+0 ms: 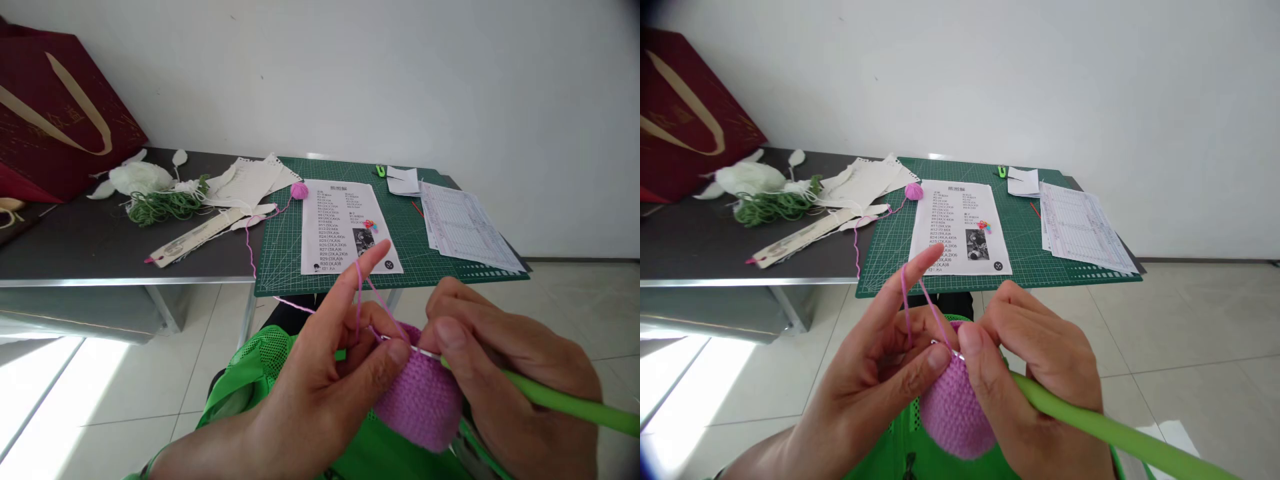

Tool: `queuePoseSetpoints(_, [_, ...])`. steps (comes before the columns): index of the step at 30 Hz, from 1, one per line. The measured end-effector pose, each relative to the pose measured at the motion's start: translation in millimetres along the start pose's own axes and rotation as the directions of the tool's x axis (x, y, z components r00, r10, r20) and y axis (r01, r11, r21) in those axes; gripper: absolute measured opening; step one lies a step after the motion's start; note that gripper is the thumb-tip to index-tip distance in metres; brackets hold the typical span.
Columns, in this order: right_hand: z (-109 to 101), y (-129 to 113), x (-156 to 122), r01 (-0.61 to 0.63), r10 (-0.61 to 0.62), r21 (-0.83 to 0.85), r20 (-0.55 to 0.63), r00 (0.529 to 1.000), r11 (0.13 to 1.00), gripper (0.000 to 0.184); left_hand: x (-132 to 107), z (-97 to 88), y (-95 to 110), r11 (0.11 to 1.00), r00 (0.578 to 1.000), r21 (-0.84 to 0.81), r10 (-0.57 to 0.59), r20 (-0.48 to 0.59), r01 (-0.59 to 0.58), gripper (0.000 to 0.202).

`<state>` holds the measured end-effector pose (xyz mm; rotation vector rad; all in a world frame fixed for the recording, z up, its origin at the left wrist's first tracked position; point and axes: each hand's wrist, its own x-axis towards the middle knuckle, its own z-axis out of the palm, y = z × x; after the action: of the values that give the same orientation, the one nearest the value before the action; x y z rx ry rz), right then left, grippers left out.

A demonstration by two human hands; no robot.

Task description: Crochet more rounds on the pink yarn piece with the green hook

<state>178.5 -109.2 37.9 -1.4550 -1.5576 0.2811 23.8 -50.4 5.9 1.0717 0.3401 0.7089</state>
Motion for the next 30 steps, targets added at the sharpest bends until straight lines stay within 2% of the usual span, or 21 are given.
queuePoseSetpoints(3, [-5, 2, 1, -0.111, 0.102, 0.082, 0.103, 0.989, 0.990, 0.042, -2, 1.7, -2, 0.999, 0.999, 0.004, 0.037, 0.030, -0.037, 0.062])
queuePoseSetpoints(5, [-11, 6, 2, -0.191, 0.149, 0.172, 0.228, 0.962, 0.967, 0.039, -3, 2.2, -2, 0.999, 0.999, 0.020, 0.032, 0.036, -0.033, 0.062])
queuePoseSetpoints(8, [-21, 14, 5, -0.329, 0.182, 0.266, 0.456, 0.871, 0.906, 0.026, -3, 1.0, -1, 0.999, 0.998, 0.017, 0.027, 0.054, -0.028, 0.065])
queuePoseSetpoints(11, [-26, 18, 7, -0.392, 0.194, 0.256, 0.563, 0.803, 0.884, 0.015, -2, -0.6, 1, 1.000, 1.000, 0.006, 0.019, 0.022, -0.020, 0.067])
queuePoseSetpoints(15, [-26, 20, 9, -0.404, 0.160, 0.299, 0.599, 0.785, 0.865, 0.011, 0, -1.1, 1, 0.999, 1.000, -0.037, 0.019, -0.006, -0.019, 0.065])
queuePoseSetpoints(25, [-23, 26, 3, -0.419, 0.138, 0.434, 0.546, 0.827, 0.798, 0.017, -1, 0.3, 1, 0.997, 0.999, -0.071, 0.022, -0.028, -0.024, 0.064])
queuePoseSetpoints(30, [-23, 26, 6, -0.436, 0.151, 0.450, 0.540, 0.828, 0.779, 0.020, 0, 0.4, 3, 0.996, 1.000, -0.094, -0.004, -0.027, 0.001, 0.064])
